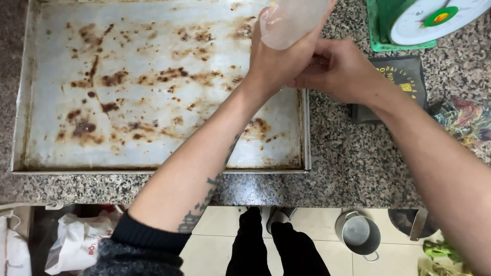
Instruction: The person uses a piping bag with a star tip to pipe yellow dough onto a metal baking tray in neat rows. The person squeezes the bag to form small, uniform dollops and moves along the tray to create multiple lines of piped shapes.
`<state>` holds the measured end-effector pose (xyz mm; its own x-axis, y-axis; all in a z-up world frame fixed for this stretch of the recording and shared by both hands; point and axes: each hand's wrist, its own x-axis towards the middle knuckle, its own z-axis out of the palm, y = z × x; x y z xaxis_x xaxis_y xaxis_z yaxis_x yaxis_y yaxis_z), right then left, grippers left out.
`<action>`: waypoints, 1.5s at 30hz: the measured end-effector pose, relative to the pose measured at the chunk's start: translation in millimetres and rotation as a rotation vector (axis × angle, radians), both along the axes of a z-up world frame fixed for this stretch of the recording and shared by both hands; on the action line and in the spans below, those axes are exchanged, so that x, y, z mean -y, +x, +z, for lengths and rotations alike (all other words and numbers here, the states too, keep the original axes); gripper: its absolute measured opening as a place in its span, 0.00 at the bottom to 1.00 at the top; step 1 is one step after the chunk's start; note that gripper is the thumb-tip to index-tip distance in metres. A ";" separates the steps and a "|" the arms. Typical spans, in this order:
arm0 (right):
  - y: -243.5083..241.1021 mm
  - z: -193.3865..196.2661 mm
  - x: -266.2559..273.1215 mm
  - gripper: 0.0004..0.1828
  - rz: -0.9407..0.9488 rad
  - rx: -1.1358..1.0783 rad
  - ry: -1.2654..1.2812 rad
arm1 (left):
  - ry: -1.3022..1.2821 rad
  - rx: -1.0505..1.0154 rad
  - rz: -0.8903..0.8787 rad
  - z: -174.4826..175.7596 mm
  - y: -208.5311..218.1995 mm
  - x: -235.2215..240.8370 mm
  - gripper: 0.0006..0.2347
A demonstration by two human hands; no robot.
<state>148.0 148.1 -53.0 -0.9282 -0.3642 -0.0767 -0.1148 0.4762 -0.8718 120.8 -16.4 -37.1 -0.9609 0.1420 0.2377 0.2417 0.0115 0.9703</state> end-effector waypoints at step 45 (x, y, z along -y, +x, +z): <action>-1.5 -3.9 -8.4 0.11 0.000 -0.043 0.061 | -0.257 -0.205 0.087 -14.6 -15.1 -11.0 0.11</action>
